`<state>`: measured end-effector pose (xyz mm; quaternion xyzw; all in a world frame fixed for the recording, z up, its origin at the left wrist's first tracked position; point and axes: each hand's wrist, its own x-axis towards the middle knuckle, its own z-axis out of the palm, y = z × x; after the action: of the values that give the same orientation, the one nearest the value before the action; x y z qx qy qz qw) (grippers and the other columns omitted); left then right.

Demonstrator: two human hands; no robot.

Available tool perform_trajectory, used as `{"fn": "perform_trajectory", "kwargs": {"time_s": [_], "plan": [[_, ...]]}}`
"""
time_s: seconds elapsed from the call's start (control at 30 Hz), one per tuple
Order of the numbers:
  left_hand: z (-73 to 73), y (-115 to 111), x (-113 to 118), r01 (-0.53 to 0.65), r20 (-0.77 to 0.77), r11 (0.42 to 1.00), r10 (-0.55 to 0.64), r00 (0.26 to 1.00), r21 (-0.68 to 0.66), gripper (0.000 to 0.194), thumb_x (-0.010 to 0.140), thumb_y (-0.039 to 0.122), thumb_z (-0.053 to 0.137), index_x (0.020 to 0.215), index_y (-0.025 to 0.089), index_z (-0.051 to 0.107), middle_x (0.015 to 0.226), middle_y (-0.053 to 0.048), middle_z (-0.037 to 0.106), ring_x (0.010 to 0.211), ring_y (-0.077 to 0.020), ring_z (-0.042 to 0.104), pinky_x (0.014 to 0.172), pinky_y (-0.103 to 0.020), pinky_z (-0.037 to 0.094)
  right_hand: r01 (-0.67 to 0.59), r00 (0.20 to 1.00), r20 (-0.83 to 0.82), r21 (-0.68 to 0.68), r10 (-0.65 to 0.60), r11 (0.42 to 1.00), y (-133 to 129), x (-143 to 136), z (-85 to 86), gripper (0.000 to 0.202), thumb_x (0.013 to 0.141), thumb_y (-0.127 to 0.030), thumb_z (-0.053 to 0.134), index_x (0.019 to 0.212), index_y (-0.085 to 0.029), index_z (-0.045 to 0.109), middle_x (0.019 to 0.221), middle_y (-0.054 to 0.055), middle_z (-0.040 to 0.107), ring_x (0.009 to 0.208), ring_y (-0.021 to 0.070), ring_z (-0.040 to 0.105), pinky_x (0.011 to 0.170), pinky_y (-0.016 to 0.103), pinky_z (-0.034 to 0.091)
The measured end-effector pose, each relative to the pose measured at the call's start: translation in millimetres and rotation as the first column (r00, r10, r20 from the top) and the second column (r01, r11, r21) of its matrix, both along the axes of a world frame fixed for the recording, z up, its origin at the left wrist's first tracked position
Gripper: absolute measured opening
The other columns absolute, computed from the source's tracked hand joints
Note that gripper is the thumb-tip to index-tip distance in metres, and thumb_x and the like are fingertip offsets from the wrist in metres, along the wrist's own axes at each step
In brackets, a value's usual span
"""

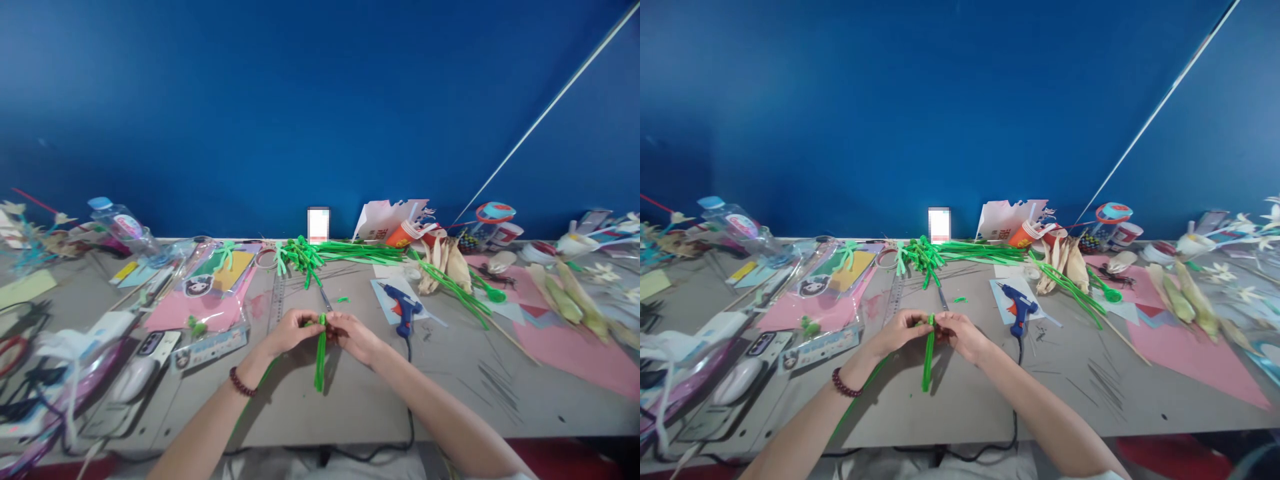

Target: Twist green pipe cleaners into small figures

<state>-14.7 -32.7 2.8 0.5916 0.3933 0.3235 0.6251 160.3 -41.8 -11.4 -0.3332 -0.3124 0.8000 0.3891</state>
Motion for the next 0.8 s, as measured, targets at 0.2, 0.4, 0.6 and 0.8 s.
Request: {"fn": "perform_trajectory", "kwargs": {"time_s": [0.2,0.4,0.6,0.8], "plan": [[-3.3,-1,0,0.018,0.093,0.995,-0.009,0.996,-0.098,0.028,0.068,0.039,0.072,0.071,0.012,0.066,0.069,-0.004,0.065,0.069,-0.0151,0.058,0.068,-0.025,0.043,-0.025,0.999,-0.033,0.018,0.026,1.0,2,0,-3.8,0.03,0.065,-0.039,0.077,0.067,-0.013,0.062,0.058,-0.002,0.055,0.054,0.0074,0.048,0.056,0.021,0.039],[-9.4,-1,3,-0.023,0.111,0.995,0.033,0.993,-0.092,0.031,0.068,0.041,0.072,0.071,0.012,0.064,0.068,-0.003,0.063,0.066,-0.0135,0.055,0.065,-0.025,0.042,-0.021,0.999,-0.045,0.032,0.023,0.999,2,0,-5.7,0.033,0.064,-0.042,0.077,0.065,-0.013,0.061,0.057,-0.002,0.055,0.054,0.0072,0.047,0.056,0.021,0.039],[0.2,-3,7,-0.088,0.041,0.993,0.092,0.995,-0.079,0.038,0.063,0.046,0.074,0.056,0.013,0.056,0.049,0.004,0.044,0.048,-0.0064,0.035,0.048,-0.022,0.024,0.028,0.999,-0.036,-0.022,-0.029,0.999,2,0,-3.8,0.033,0.063,-0.042,0.077,0.063,-0.015,0.058,0.055,-0.003,0.052,0.054,0.0083,0.048,0.056,0.022,0.04],[-0.6,-4,8,-0.1,0.048,0.992,0.104,0.993,-0.079,0.041,0.063,0.048,0.073,0.054,0.014,0.054,0.044,0.005,0.038,0.045,-0.0059,0.03,0.046,-0.023,0.018,0.086,0.995,-0.043,-0.017,-0.086,0.996,1,-1,-3.4,0.03,0.061,-0.037,0.079,0.065,-0.016,0.057,0.059,-0.004,0.053,0.056,0.0087,0.047,0.057,0.021,0.039]]}}
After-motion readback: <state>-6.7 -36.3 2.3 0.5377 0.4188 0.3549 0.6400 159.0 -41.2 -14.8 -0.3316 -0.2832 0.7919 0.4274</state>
